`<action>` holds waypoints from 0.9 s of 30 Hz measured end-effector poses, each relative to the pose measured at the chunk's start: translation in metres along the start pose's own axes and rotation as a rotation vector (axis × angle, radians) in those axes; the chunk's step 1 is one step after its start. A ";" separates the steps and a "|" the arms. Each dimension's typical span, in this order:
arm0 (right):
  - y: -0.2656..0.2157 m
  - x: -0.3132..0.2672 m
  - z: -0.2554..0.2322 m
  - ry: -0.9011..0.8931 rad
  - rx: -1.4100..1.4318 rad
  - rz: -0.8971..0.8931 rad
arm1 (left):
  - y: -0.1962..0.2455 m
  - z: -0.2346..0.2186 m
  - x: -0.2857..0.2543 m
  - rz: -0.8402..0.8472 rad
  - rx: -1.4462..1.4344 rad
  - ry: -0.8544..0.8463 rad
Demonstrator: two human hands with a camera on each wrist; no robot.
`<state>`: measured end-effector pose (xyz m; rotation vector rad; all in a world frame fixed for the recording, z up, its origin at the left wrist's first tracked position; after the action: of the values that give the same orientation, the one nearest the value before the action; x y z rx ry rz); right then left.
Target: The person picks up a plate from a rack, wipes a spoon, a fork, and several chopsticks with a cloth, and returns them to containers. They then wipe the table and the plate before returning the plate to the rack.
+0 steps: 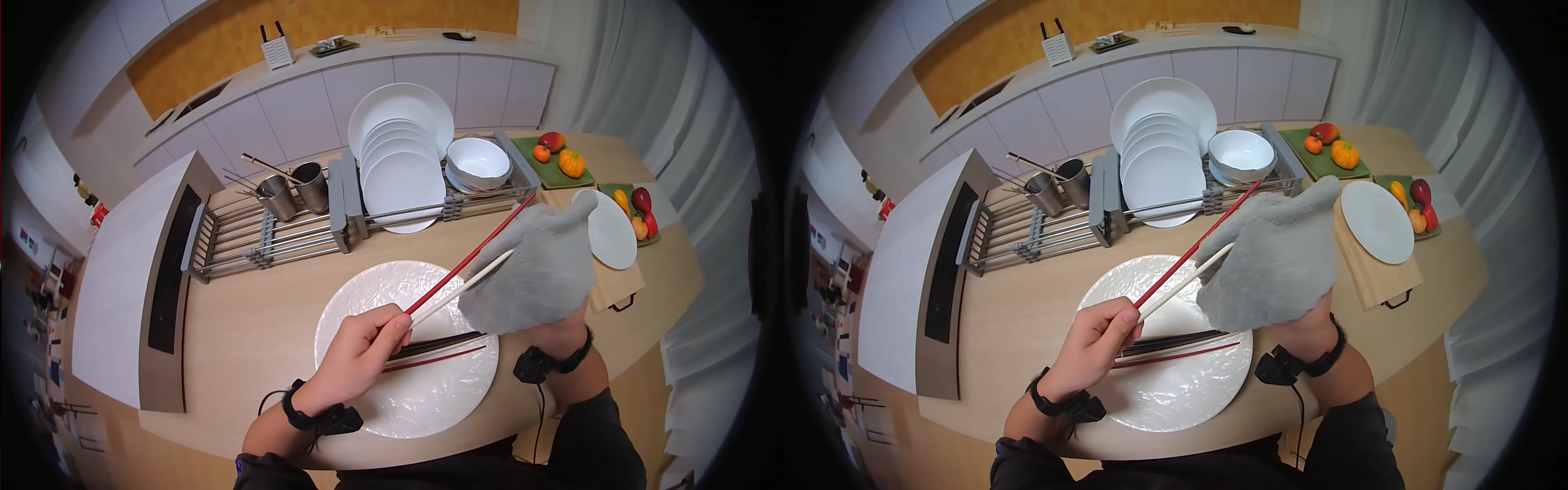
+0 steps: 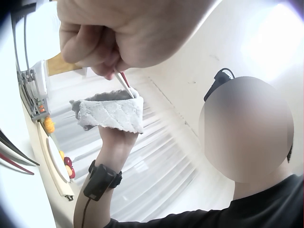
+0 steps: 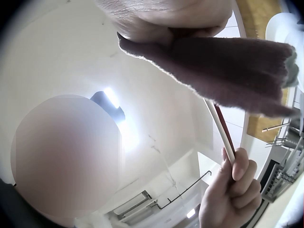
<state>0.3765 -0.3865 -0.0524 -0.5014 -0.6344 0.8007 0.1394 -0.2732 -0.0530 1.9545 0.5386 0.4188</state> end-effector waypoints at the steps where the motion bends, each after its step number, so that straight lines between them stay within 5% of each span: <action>1: -0.001 0.004 0.000 -0.042 -0.024 0.008 | 0.000 0.000 0.000 0.002 -0.015 -0.002; 4: 0.009 0.005 -0.001 -0.042 -0.042 0.019 | -0.005 0.001 0.002 -0.059 -0.094 -0.006; 6: 0.026 0.004 -0.006 -0.145 -0.526 -0.056 | -0.005 0.002 0.003 -0.064 -0.134 -0.004; 7: 0.042 0.003 -0.012 -0.269 -1.012 -0.133 | -0.005 0.003 0.004 -0.066 -0.154 -0.003; 9: 0.053 -0.001 0.000 -0.345 -1.134 -0.133 | -0.005 0.005 0.003 -0.075 -0.176 0.004; 12: 0.051 -0.009 0.014 -0.192 -0.332 0.040 | -0.003 0.004 0.002 -0.077 -0.184 0.006; 15: 0.034 -0.010 0.004 -0.104 -0.177 0.090 | -0.005 0.003 0.000 -0.064 -0.147 -0.002; 19: -0.003 0.004 -0.003 -0.205 -0.125 0.094 | -0.007 0.002 -0.002 -0.064 -0.103 -0.026; 23: 0.013 0.004 -0.001 -0.267 0.023 0.135 | -0.007 0.006 0.001 -0.044 -0.114 -0.004; 27: 0.053 -0.015 0.020 -0.276 -0.424 0.206 | -0.002 0.007 0.001 -0.094 -0.142 0.011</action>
<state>0.3284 -0.3628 -0.0759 -0.8610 -1.0299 0.9425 0.1432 -0.2771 -0.0572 1.7844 0.5898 0.3972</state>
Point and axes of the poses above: each hand's wrist, its own x-axis towards the middle knuckle, its own z-axis out of the palm, y = z × x, the point moved 3 cm from there along x, towards the middle knuckle, and after that the axes turned 15 degrees about x, right-handed, at the moved point
